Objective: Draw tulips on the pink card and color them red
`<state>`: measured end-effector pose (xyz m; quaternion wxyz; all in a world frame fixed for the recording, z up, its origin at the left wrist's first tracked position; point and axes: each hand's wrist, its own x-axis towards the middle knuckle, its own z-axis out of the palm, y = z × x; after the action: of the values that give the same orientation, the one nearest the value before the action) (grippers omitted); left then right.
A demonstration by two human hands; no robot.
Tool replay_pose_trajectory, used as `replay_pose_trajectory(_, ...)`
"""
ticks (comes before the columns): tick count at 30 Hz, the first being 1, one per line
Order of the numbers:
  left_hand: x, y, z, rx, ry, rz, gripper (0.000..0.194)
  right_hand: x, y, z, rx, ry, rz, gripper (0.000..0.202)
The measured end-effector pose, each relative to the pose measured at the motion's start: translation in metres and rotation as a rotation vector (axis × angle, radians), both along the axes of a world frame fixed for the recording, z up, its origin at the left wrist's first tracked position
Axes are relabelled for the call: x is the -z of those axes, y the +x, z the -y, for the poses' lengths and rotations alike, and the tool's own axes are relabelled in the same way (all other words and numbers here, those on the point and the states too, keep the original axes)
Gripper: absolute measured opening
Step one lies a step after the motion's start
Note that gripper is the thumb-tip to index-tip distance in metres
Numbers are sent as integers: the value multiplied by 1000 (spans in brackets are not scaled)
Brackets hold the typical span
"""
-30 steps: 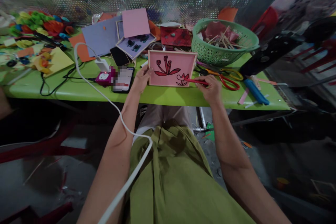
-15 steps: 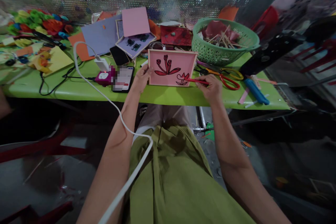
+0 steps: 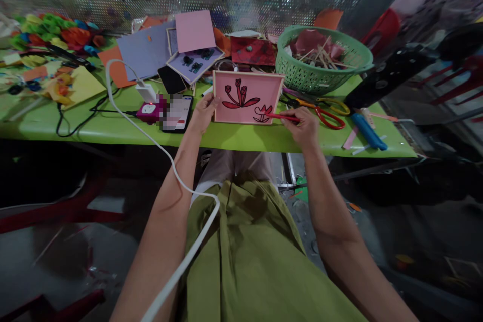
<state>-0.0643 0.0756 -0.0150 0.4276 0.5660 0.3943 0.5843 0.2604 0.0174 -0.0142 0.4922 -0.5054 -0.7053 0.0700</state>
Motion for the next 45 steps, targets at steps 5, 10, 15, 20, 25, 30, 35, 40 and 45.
replay_pose_trajectory(5, -2, 2, 1, 6, 6, 9, 43, 0, 0, 0, 4, 7, -11, 11)
replay_pose_trajectory(10, -4, 4, 2, 14, 7, 7, 44, 1, 0, -1, -25, 29, -42, 10)
replay_pose_trajectory(15, -4, 3, 3, 21, 10, 1, 43, 1, -1, -1, -7, 27, -8, 10)
replay_pose_trajectory(20, -3, 2, 2, 24, 20, 2, 46, 1, -1, -2, -5, 32, -11, 11)
replay_pose_trajectory(25, -3, 2, 2, 25, 22, -1, 47, 3, 0, -2, -12, 11, -10, 7)
replay_pose_trajectory(30, -2, 2, 1, 18, 23, 5, 46, 3, 0, -1, -32, 3, -25, 6)
replay_pose_trajectory(35, -1, 2, -1, 6, 18, 2, 45, 2, 1, -1, -21, 7, -31, 7)
replay_pose_trajectory(40, 1, 1, -1, 2, 16, 3, 40, 3, 1, -2, -19, 1, -9, 7)
replay_pose_trajectory(45, 0, 1, 0, 6, 9, 3, 42, 3, 0, -2, -19, -1, -6, 8)
